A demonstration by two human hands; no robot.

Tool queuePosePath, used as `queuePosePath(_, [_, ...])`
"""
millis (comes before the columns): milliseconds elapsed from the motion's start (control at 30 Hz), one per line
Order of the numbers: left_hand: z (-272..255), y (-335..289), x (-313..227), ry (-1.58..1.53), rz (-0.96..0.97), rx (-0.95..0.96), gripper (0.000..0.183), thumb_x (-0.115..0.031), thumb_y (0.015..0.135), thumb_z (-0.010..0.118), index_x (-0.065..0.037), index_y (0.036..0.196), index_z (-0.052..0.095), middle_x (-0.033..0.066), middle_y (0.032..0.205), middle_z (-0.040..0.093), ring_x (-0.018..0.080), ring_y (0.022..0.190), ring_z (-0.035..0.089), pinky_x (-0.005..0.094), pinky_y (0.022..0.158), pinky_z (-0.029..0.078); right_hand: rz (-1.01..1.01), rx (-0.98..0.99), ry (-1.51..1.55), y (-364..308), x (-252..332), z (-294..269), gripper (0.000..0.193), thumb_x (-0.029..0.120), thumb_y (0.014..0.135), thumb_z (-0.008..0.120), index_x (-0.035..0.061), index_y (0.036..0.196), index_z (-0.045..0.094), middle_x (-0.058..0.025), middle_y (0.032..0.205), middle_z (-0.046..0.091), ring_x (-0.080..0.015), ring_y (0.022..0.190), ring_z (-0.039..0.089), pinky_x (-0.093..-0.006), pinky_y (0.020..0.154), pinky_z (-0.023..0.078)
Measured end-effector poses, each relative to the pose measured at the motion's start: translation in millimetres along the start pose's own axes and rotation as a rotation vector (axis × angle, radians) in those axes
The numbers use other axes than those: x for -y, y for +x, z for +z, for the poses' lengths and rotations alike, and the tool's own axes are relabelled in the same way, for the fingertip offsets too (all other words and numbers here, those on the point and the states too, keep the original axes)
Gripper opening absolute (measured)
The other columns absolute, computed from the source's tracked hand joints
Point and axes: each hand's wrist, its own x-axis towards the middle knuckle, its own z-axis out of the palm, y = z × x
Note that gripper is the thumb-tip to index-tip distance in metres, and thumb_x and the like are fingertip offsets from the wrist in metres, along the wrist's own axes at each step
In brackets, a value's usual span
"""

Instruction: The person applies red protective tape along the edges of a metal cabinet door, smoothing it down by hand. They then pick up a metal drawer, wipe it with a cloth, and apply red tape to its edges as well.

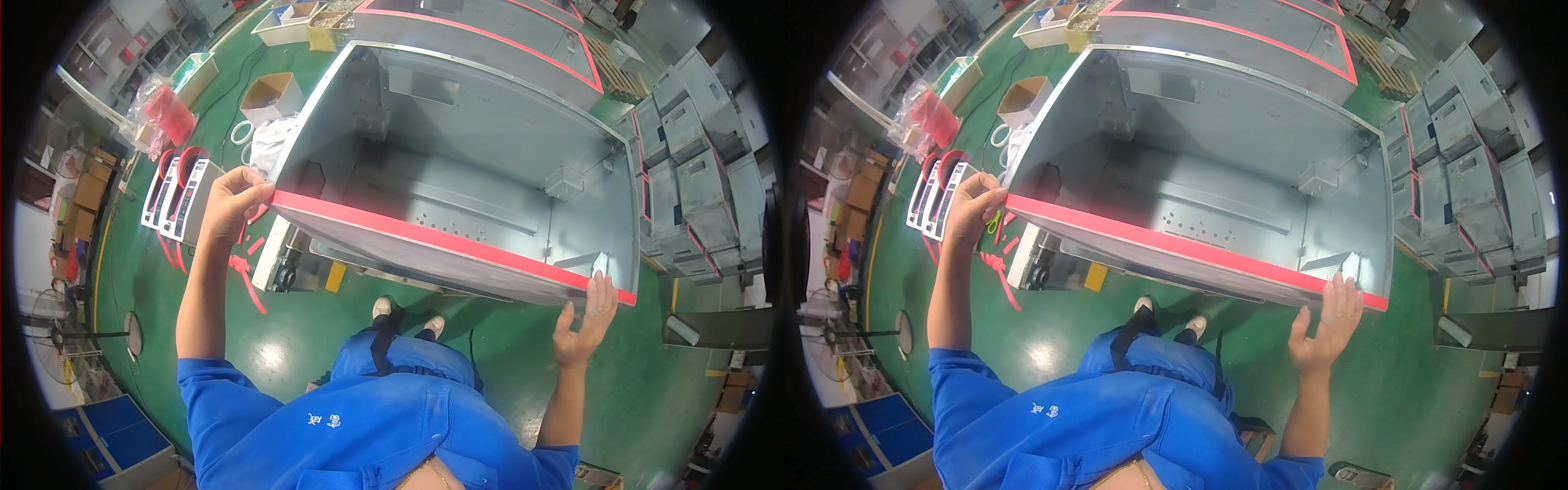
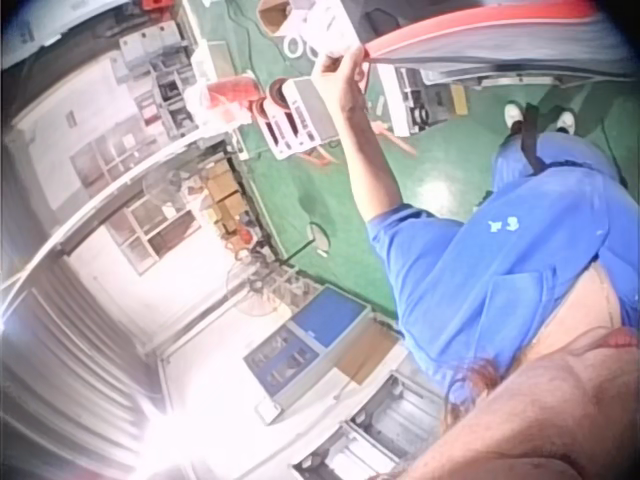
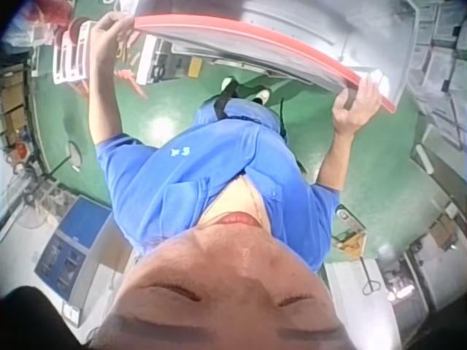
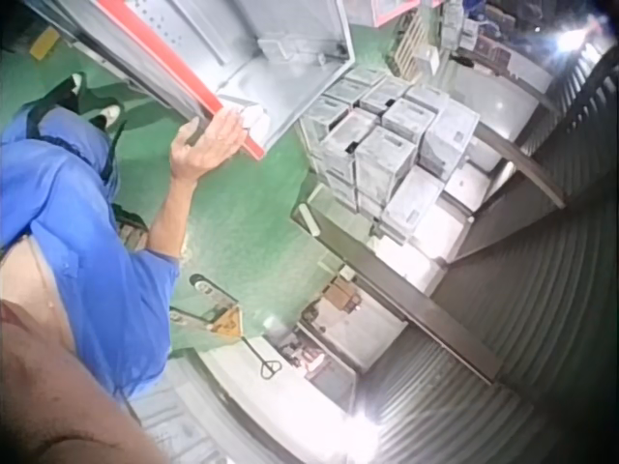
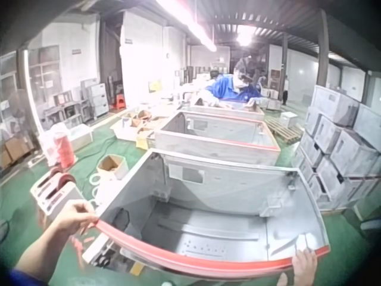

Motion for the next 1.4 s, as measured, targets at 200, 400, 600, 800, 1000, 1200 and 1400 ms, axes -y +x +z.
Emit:
queuePosePath(200, [1, -2, -1, 0.030, -0.003, -0.006, 0.012, -0.008, 0.070, 0.068, -0.006, 0.070, 0.056, -0.0009, 0.065, 0.056, 0.0020, 0.050, 0.042, 0.0166, 0.043, 0.027, -0.098, 0.056, 0.103, 23, 42, 13, 0.050, 0.013, 0.076, 0.057, -0.0001, 0.122, 0.046, -0.0186, 0.125, 0.048, -0.0363, 0.120, 0.042, -0.0505, 0.101, 0.027])
queuePosePath(400, [3, 0, -6, 0.092, -0.001, -0.004, 0.012, -0.007, 0.071, 0.066, -0.004, 0.072, 0.055, -0.0018, 0.059, 0.050, 0.0032, 0.046, 0.039, 0.0186, 0.042, 0.024, -0.194, 0.098, 0.192, 52, 94, 38, 0.045, 0.018, 0.077, 0.059, -0.0016, 0.117, 0.051, -0.0190, 0.122, 0.051, -0.0351, 0.116, 0.046, -0.0489, 0.100, 0.029])
queuePosePath(600, [-2, -2, -5, 0.120, -0.031, -0.034, 0.014, -0.011, 0.068, 0.069, -0.004, 0.070, 0.058, -0.0007, 0.062, 0.054, 0.0032, 0.049, 0.040, 0.0185, 0.043, 0.026, -0.269, 0.137, 0.093, 51, 104, 47, 0.046, 0.018, 0.077, 0.059, -0.0030, 0.117, 0.050, -0.0202, 0.121, 0.051, -0.0344, 0.114, 0.047, -0.0498, 0.098, 0.030])
queuePosePath(800, [-4, 2, -6, 0.038, -0.054, 0.057, 0.013, -0.013, 0.067, 0.071, -0.007, 0.069, 0.060, -0.0001, 0.065, 0.058, 0.0028, 0.052, 0.043, 0.0184, 0.044, 0.026, -0.274, 0.138, 0.065, 51, 107, 45, 0.044, 0.014, 0.079, 0.054, -0.0050, 0.118, 0.048, -0.0217, 0.122, 0.049, -0.0358, 0.116, 0.045, -0.0506, 0.099, 0.028])
queuePosePath(1000, [-7, 2, -1, -0.010, -0.052, 0.075, 0.012, -0.013, 0.067, 0.072, -0.007, 0.070, 0.061, 0.0013, 0.066, 0.061, 0.0035, 0.052, 0.045, 0.0190, 0.043, 0.028, -0.294, 0.135, 0.066, 49, 108, 48, 0.046, 0.014, 0.080, 0.052, -0.0066, 0.120, 0.045, -0.0235, 0.124, 0.047, -0.0370, 0.117, 0.044, -0.0508, 0.100, 0.027])
queuePosePath(1200, [-5, 1, -1, -0.025, -0.028, 0.086, 0.012, -0.013, 0.069, 0.071, -0.007, 0.070, 0.061, 0.0001, 0.067, 0.061, 0.0031, 0.052, 0.045, 0.0182, 0.044, 0.030, -0.280, 0.143, 0.080, 49, 111, 46, 0.046, 0.012, 0.079, 0.052, -0.0073, 0.120, 0.044, -0.0239, 0.124, 0.047, -0.0378, 0.117, 0.043, -0.0507, 0.101, 0.026])
queuePosePath(1400, [-4, -1, -2, -0.001, -0.017, 0.071, 0.011, -0.013, 0.069, 0.071, -0.007, 0.071, 0.061, -0.0014, 0.068, 0.061, 0.0024, 0.053, 0.045, 0.0177, 0.045, 0.032, -0.278, 0.142, 0.093, 49, 111, 46, 0.048, 0.008, 0.076, 0.054, -0.0075, 0.120, 0.044, -0.0246, 0.124, 0.046, -0.0379, 0.118, 0.042, -0.0503, 0.102, 0.024])
